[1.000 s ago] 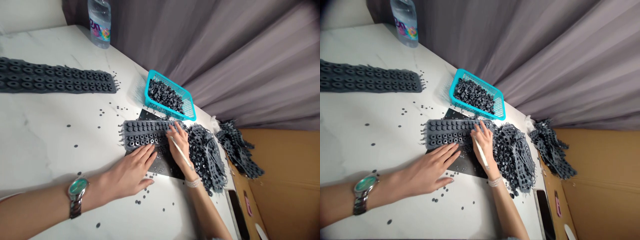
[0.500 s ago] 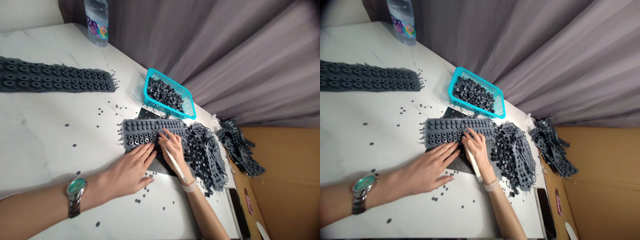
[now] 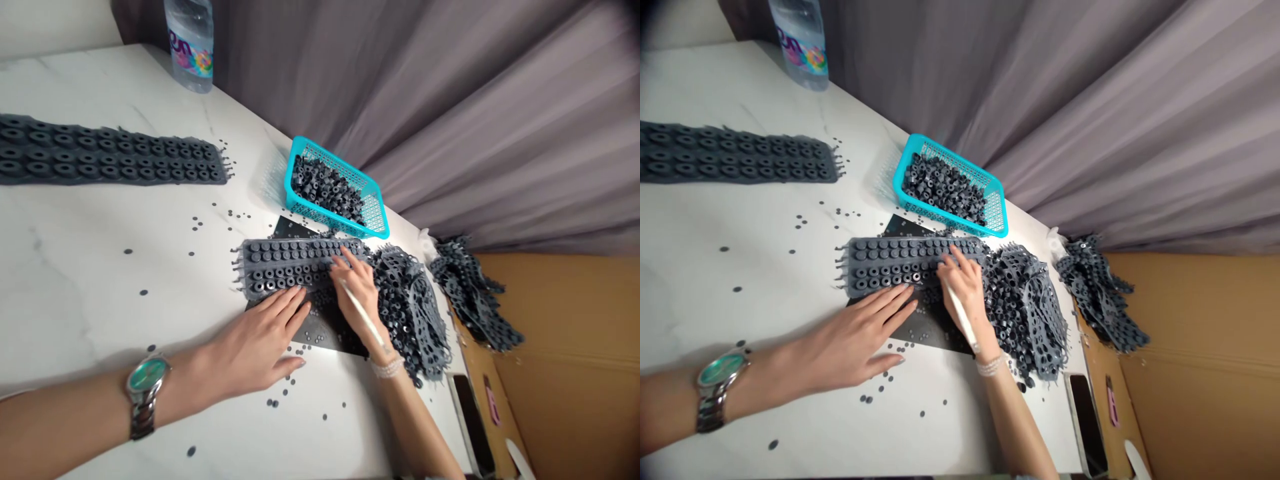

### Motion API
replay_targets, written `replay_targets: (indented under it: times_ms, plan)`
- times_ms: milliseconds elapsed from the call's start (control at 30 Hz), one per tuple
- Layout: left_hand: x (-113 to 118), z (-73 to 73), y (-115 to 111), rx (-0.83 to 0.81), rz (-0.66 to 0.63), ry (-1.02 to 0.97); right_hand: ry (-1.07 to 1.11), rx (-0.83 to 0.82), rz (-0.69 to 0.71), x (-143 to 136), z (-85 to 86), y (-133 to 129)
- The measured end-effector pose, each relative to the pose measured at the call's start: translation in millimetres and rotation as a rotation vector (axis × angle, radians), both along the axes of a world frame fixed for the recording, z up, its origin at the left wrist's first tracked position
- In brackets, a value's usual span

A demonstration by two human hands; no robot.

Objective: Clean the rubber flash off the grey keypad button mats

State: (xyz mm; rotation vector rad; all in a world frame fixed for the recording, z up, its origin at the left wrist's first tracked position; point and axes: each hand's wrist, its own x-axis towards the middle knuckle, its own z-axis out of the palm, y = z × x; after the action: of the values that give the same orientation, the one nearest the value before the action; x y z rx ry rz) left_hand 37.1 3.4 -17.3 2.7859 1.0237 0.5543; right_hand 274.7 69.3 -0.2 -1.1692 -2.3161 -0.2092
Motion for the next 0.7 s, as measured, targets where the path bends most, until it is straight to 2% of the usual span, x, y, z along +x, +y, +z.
replay_targets:
  times_ms: [67, 167, 400, 600, 700]
  plan:
    - [-0.2, -0.2, 0.4, 0.010, 0.005, 0.000, -0.023, -0.018, 0.084, -7.7, -1.4, -10.3]
    - [0.1, -0.3, 0.8, 0.019, 0.005, -0.004, -0.031, -0.014, 0.101, -16.1, -6.1, -18.1]
    - [0.8, -1.4, -0.6, 0.029, 0.009, -0.011, -0.037, -0.018, 0.119, -14.5, -10.1, -15.9]
    - [0.8, -1.3, -0.4, 0.025, 0.009, -0.002, -0.167, -0.070, 0.142, -13.8, -3.6, -17.0]
    - [1.0, -0.8, 0.0, 0.025, 0.009, -0.002, -0.222, -0.100, 0.160, -11.2, -0.4, -8.3]
